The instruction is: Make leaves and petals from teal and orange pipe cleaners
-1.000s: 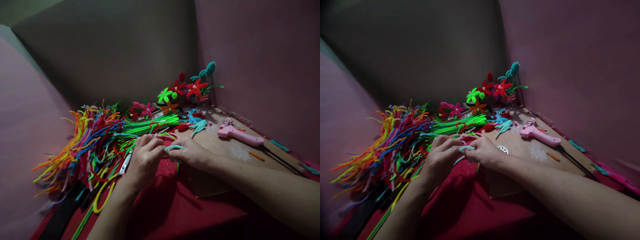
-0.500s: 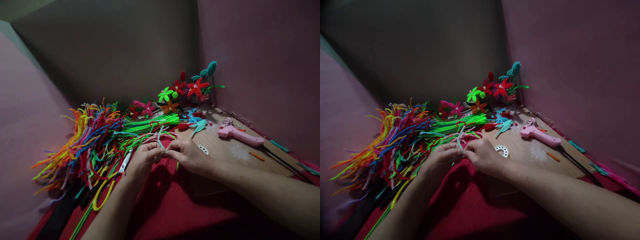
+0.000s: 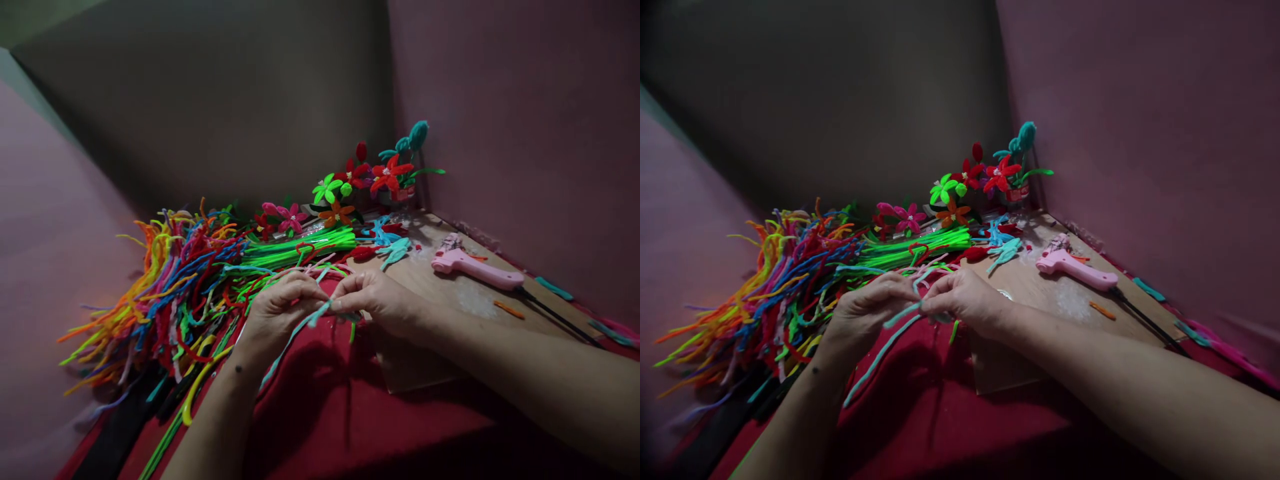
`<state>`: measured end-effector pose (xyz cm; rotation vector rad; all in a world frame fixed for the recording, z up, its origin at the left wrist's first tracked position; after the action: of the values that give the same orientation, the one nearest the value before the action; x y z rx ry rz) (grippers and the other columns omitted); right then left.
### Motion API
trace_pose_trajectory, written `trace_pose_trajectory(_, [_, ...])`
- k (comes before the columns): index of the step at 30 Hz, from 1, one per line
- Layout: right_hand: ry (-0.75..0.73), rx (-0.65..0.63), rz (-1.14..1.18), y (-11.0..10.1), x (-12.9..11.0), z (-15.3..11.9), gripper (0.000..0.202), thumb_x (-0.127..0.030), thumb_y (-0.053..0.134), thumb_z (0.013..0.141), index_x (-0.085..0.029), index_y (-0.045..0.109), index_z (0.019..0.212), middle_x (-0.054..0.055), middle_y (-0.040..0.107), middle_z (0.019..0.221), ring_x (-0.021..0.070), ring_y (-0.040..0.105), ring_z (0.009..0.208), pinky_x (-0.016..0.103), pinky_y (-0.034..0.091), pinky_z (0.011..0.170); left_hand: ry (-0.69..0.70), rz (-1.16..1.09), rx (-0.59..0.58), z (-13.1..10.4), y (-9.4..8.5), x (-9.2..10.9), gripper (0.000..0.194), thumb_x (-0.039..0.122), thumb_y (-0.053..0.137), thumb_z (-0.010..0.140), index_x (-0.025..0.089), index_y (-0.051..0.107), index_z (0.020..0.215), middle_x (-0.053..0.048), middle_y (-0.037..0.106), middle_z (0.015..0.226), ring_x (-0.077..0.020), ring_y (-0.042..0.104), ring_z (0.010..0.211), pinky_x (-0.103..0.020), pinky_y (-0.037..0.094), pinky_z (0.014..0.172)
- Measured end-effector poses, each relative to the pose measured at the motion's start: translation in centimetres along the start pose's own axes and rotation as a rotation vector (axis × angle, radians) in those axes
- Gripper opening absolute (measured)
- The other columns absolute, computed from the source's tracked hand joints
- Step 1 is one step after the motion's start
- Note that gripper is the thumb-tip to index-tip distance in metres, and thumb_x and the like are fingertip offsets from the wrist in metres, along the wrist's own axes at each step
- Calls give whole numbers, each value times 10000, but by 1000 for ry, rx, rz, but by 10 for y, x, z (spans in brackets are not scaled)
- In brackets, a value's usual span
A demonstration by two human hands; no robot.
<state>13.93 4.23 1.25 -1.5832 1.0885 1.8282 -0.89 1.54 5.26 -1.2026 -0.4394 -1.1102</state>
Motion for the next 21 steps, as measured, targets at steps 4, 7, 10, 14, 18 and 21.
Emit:
trace_pose_trajectory(4, [-42,-5,-41,0,4,1,101,-173,638,602,-133,589,524,-32,493,458,68,398,451,229,289,477,108,171,-48,0,6,3,103,247,610,769,184,625,690,-24,537,777,-150,508,783,-255,389,758])
trace_pose_trajectory(7, [-193,45,-173,0,4,0,155,-190,616,661,-138,564,524,-26,498,498,79,417,496,234,321,512,130,258,-45,-1,13,2,121,233,527,822,176,547,716,-29,532,789,-151,491,793,-270,383,770])
trace_pose_trajectory(10, [-412,128,-456,1,0,-5,176,-154,559,725,-140,562,550,-14,506,541,94,440,544,241,344,547,84,315,-64,-2,17,0,117,238,481,839,170,519,751,-30,528,777,-149,476,762,-277,387,741])
trace_pose_trajectory(14, [-723,210,-770,5,-6,-14,170,-91,507,751,-139,550,594,17,537,607,114,468,605,254,368,597,-12,248,-127,-4,16,-1,155,272,465,845,165,495,737,-20,513,737,-137,467,709,-264,396,685])
trace_pose_trajectory(18, [-846,235,-865,8,-8,-17,149,-84,498,757,-136,555,630,25,526,603,121,463,600,257,372,594,-33,177,-116,-4,16,1,129,274,472,841,164,504,783,-26,532,779,-138,490,735,-259,409,695])
trace_pose_trajectory(21, [-844,233,-895,9,-10,-17,133,-66,496,745,-126,556,643,43,546,628,131,479,623,264,379,606,-23,218,-62,-5,21,2,119,245,451,845,167,498,769,-16,523,745,-128,488,699,-244,405,664])
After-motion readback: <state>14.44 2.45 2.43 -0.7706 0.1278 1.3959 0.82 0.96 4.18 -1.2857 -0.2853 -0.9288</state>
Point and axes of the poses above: each hand's wrist, its own z-axis towards the middle knuckle, its own y-axis out of the palm, x = y × z, the point moved 3 cm from there along z, towards the middle knuckle
